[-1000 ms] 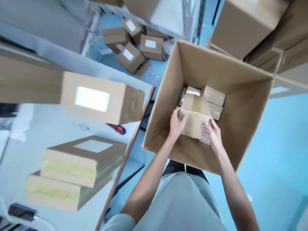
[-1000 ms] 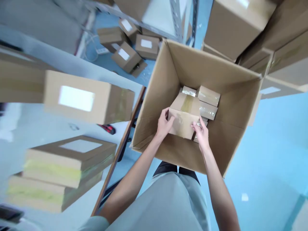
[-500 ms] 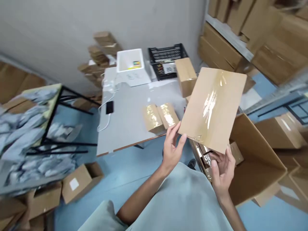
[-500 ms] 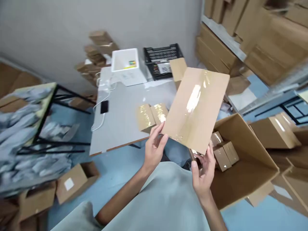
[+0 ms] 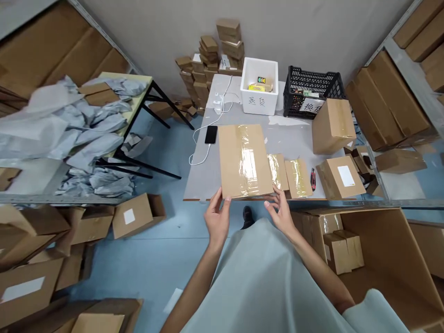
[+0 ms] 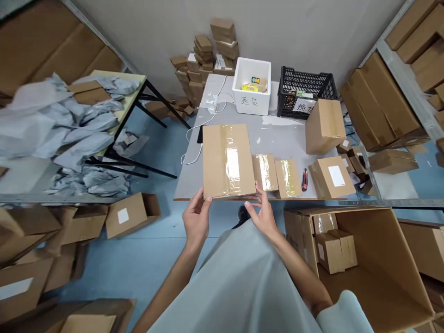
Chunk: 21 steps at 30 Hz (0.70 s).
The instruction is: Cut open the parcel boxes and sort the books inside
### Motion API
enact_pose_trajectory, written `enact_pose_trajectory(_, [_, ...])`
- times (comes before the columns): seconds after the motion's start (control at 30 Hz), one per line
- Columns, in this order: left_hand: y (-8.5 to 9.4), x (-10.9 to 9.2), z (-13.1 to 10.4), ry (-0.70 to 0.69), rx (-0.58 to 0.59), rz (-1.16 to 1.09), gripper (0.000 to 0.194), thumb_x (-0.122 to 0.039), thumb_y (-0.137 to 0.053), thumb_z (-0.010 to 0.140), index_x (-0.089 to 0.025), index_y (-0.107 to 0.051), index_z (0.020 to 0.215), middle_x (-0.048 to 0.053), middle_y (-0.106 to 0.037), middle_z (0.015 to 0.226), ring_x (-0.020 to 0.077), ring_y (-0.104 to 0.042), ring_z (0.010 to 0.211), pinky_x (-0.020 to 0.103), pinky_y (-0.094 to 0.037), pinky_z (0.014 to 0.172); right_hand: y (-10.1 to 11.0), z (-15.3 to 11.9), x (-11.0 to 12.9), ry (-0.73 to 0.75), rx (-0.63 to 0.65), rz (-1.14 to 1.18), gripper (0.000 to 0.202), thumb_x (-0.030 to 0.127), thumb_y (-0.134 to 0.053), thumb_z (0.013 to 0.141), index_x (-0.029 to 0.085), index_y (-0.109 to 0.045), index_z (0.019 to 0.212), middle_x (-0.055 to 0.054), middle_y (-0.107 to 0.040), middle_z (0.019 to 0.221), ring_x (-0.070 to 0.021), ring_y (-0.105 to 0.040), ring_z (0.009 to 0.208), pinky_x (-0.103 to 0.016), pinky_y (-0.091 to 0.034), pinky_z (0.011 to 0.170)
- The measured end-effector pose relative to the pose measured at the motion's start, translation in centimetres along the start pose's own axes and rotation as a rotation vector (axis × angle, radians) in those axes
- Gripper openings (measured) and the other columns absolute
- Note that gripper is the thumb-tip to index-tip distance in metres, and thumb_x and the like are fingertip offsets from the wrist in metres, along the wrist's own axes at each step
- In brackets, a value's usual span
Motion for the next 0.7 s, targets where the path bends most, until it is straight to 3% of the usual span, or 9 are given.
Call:
enact_pose_trajectory(0.17, [1.0, 7.2, 5.0, 0.263, 0.124, -0.003, 0.078, -0.067, -0.088, 0.090, -0.019, -0.076, 0.150, 0.018, -0.069, 0.165, 0.0383, -0.065, 0.157, 0.052, -0.053, 0.134, -3.3, 1.9, -5.3, -0.169, -0.046, -0.025, 0.076, 0.068, -0.078, 0.097, 0.032, -0.056, 0.160, -0.020, -0.053, 0.177, -0.0321, -0.080, 0.129, -0.048, -0.070, 0.100])
enact_pose_trajectory(0.23, [0.9, 9.5, 5.9, 0.301, 0.174, 0.036, 0.074, -0.065, -0.087, 0.093, -0.019, -0.075, 0.149, 0.018, -0.070, 0.164, 0.0374, -0.065, 0.157, 0.050, -0.053, 0.134, -3.5, 2.1, -7.2, -0.243, -0.059, -0.018, 0.080, 0.070, -0.079, 0.095, 0.031, -0.057, 0.161, -0.021, -0.052, 0.178, -0.0335, -0.079, 0.131, -0.048, -0.071, 0.099])
enact_pose_trajectory(0.3, [0.7, 11.3, 6.4, 0.307, 0.210, 0.075, 0.066, -0.059, -0.087, 0.095, -0.020, -0.076, 0.146, 0.017, -0.073, 0.161, 0.0361, -0.067, 0.155, 0.049, -0.052, 0.135, -2.4, 2.0, -8.6, -0.288, -0.040, -0.047, 0.082, 0.072, -0.079, 0.093, 0.029, -0.061, 0.160, -0.021, -0.056, 0.175, -0.0364, -0.076, 0.138, -0.051, -0.070, 0.101])
enact_pose_trajectory(0.4, [0.3, 13.3, 6.9, 0.348, 0.251, 0.091, 0.060, -0.050, -0.088, 0.095, -0.019, -0.075, 0.145, 0.019, -0.074, 0.157, 0.0369, -0.070, 0.152, 0.054, -0.051, 0.135, 3.1, 1.6, -9.3, -0.199, -0.120, -0.312, 0.076, 0.073, -0.076, 0.096, 0.025, -0.069, 0.155, -0.020, -0.064, 0.169, -0.0385, -0.062, 0.158, -0.060, -0.057, 0.126])
enact_pose_trajectory(0.47, [0.0, 14.2, 7.4, 0.385, 0.259, 0.085, 0.062, -0.045, -0.091, 0.093, -0.018, -0.074, 0.147, 0.020, -0.072, 0.160, 0.0380, -0.069, 0.152, 0.057, -0.052, 0.134, 8.9, 1.1, -9.3, -0.129, -0.339, -0.557, 0.081, 0.075, -0.073, 0.097, 0.020, -0.068, 0.157, -0.022, -0.062, 0.171, -0.0401, -0.050, 0.167, -0.065, -0.037, 0.141])
enact_pose_trajectory(0.53, [-0.3, 14.9, 7.8, 0.412, 0.264, 0.079, 0.067, -0.041, -0.095, 0.090, -0.020, -0.072, 0.149, 0.019, -0.069, 0.164, 0.0379, -0.065, 0.156, 0.056, -0.050, 0.135, 14.9, 0.7, -9.8, -0.225, -0.568, -0.646, 0.103, 0.084, -0.073, 0.090, 0.012, -0.061, 0.163, -0.029, -0.055, 0.175, -0.0449, -0.045, 0.169, -0.068, -0.031, 0.142])
enact_pose_trajectory(0.6, [-0.8, 15.4, 8.1, 0.467, 0.275, 0.066, 0.070, -0.039, -0.096, 0.089, -0.023, -0.070, 0.152, 0.017, -0.067, 0.167, 0.0370, -0.062, 0.159, 0.055, -0.051, 0.135, 19.4, 1.0, -11.3, -0.420, -0.611, -0.563, 0.123, 0.093, -0.076, 0.079, 0.010, -0.055, 0.167, -0.032, -0.058, 0.171, -0.0480, -0.057, 0.159, -0.069, -0.041, 0.136])
enact_pose_trajectory(0.7, [-1.2, 15.6, 8.4, 0.608, 0.239, 0.063, 0.070, -0.035, -0.094, 0.091, -0.024, -0.067, 0.154, 0.018, -0.071, 0.161, 0.0373, -0.067, 0.153, 0.058, -0.058, 0.127, 21.7, 2.7, -14.0, -0.528, -0.471, -0.427, 0.128, 0.099, -0.072, 0.074, 0.012, -0.056, 0.167, -0.026, -0.076, 0.148, -0.0429, -0.079, 0.129, -0.063, -0.063, 0.116])
Point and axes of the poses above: each hand's wrist, its own z-axis towards the middle knuckle, its own y-axis out of the back of the hand, x = y × z, the point moved 2 cm from there along z, towards the middle knuckle
